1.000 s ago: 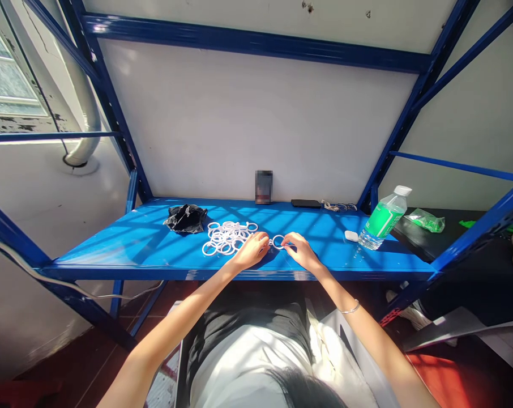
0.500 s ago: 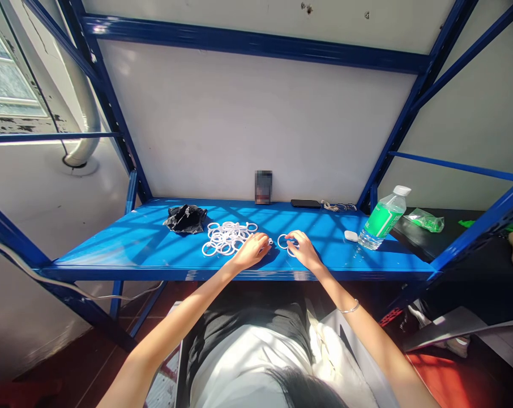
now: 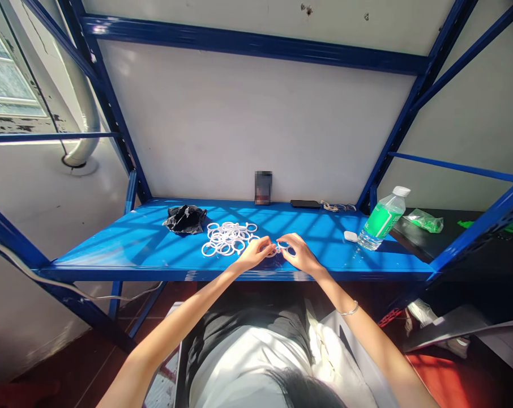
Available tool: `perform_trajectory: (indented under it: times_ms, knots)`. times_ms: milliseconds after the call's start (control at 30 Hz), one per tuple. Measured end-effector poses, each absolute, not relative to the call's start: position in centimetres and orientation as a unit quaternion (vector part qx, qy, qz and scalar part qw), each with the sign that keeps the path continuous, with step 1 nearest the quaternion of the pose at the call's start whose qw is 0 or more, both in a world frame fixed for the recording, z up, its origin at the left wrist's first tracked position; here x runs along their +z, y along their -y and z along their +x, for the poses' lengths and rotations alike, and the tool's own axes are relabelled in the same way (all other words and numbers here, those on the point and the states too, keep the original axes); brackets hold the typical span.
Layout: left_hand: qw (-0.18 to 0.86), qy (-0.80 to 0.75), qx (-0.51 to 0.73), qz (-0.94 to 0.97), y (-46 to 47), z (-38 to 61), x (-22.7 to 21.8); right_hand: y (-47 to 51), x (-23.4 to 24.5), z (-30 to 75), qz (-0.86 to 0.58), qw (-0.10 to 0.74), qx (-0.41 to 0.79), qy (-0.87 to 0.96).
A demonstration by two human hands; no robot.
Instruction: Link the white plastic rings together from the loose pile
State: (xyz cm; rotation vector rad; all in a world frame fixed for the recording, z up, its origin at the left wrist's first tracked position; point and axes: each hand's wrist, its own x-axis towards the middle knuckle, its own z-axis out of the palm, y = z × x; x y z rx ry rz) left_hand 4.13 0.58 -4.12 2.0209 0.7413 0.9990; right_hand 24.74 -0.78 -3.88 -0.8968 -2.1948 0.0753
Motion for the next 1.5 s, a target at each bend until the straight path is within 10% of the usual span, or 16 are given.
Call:
perform_trajectory:
  times_ms: [767,1500]
  knots:
    - [0.485,-0.273,0.398,0.73,-1.5,4.2,-4.8,1.3,-3.8,24.5,-0.333,0.353,-0.009,0.874]
    - [0.364,-0.285,0.39,0.796,0.0,4.0,-3.4,1.1,-4.1,24.8,-0.375,0.397,-0.037,0.837]
